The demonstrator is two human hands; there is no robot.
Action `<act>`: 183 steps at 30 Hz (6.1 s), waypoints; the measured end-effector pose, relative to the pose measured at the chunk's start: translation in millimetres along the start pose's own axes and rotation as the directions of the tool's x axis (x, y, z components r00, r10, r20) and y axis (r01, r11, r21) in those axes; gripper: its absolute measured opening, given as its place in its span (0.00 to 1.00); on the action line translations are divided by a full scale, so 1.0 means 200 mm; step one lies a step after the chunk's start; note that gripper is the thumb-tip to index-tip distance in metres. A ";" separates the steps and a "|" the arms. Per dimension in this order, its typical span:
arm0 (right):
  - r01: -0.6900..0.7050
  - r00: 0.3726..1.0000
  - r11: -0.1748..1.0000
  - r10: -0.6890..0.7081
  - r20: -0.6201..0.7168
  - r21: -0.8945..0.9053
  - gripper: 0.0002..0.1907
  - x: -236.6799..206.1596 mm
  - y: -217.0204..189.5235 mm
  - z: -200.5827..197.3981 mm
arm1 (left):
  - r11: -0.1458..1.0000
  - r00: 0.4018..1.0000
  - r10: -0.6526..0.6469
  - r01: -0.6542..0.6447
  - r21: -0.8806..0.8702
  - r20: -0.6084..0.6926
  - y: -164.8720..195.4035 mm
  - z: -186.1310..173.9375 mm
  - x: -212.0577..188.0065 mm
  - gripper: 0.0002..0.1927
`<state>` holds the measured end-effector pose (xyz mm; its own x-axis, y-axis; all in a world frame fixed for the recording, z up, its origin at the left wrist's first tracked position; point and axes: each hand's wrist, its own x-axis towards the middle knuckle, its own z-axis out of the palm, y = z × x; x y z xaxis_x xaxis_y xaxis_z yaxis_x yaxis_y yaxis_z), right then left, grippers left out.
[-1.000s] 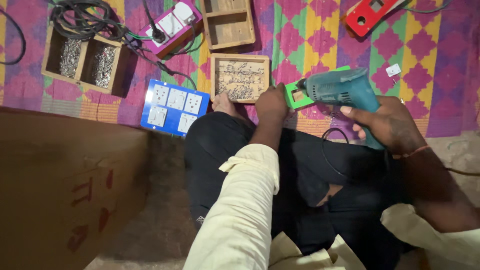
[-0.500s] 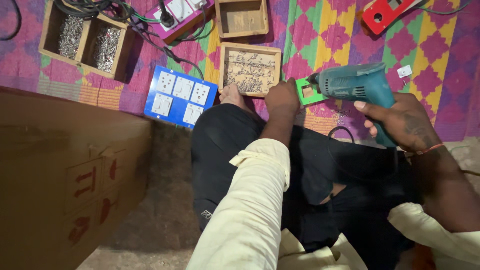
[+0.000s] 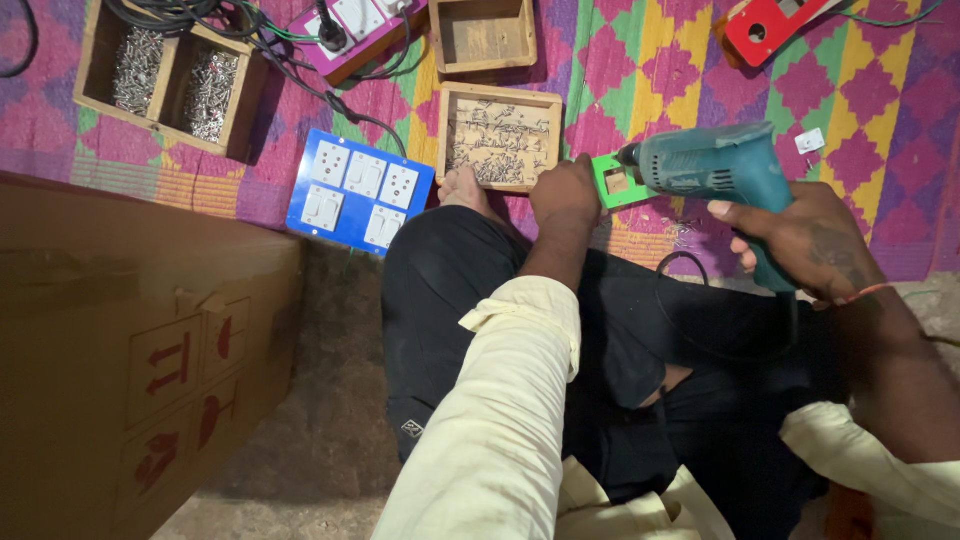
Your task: The person sits on a patterned mat and uses a corded drill to make holes in several colorful plastic rectangular parts. They handle each part one at a time, drilling multiple holes per piece and placing finished parts aside.
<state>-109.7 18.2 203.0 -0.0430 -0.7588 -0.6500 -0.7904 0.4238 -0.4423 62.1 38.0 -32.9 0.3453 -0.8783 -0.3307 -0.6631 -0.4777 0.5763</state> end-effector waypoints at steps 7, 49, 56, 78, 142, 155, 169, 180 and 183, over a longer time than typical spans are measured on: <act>0.037 0.999 0.909 -0.018 0.050 -0.415 0.21 0.13 -0.10 -0.07 | 1.000 1.000 0.018 -0.018 0.001 -0.011 0.01 -0.01 -0.01 0.13; 0.031 0.975 0.864 0.086 -0.207 0.503 0.17 -0.43 1.25 -0.33 | 0.876 0.870 0.480 -0.470 0.104 -0.115 0.15 0.02 0.20 0.10; 0.034 0.989 0.779 0.065 -0.135 0.626 0.18 -0.36 1.20 -0.35 | 0.736 0.764 0.645 -0.622 0.265 0.004 0.22 0.02 0.18 0.17; -0.097 0.986 0.441 -0.078 0.146 0.892 0.24 -0.08 1.56 -0.39 | 0.560 0.627 0.720 -0.778 0.286 0.296 0.44 0.16 0.23 0.18; -0.020 0.983 0.442 -0.153 0.097 0.897 0.24 -0.30 1.65 -0.39 | 0.503 0.213 0.670 -0.834 0.225 -0.711 1.00 -0.55 -0.64 0.21; -0.110 0.980 0.456 -0.101 0.174 0.883 0.24 -0.15 1.68 -0.37 | 0.282 0.143 0.670 -0.957 0.072 -0.729 1.20 -0.66 -0.53 0.17; -0.100 0.986 0.436 -0.074 0.146 0.895 0.23 -0.15 1.63 -0.40 | 0.711 0.856 0.422 -0.517 -0.477 -0.298 1.14 -0.56 -0.40 0.28; -0.122 0.983 0.444 -0.072 0.171 0.888 0.25 -0.13 1.64 -0.42 | 0.503 0.931 0.356 -0.267 -0.822 -0.084 0.93 -0.31 -0.32 0.22; -0.160 0.976 0.428 -0.069 0.209 0.889 0.25 -0.11 1.65 -0.41 | 0.547 0.968 0.250 -0.168 -0.820 -0.032 0.90 -0.25 -0.28 0.21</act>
<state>-419.2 133.6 122.2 0.1399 -0.6662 -0.7325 0.2118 0.7428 -0.6351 -42.8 0.0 126.2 0.1895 -0.9700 -0.1523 0.1241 -0.1302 0.9837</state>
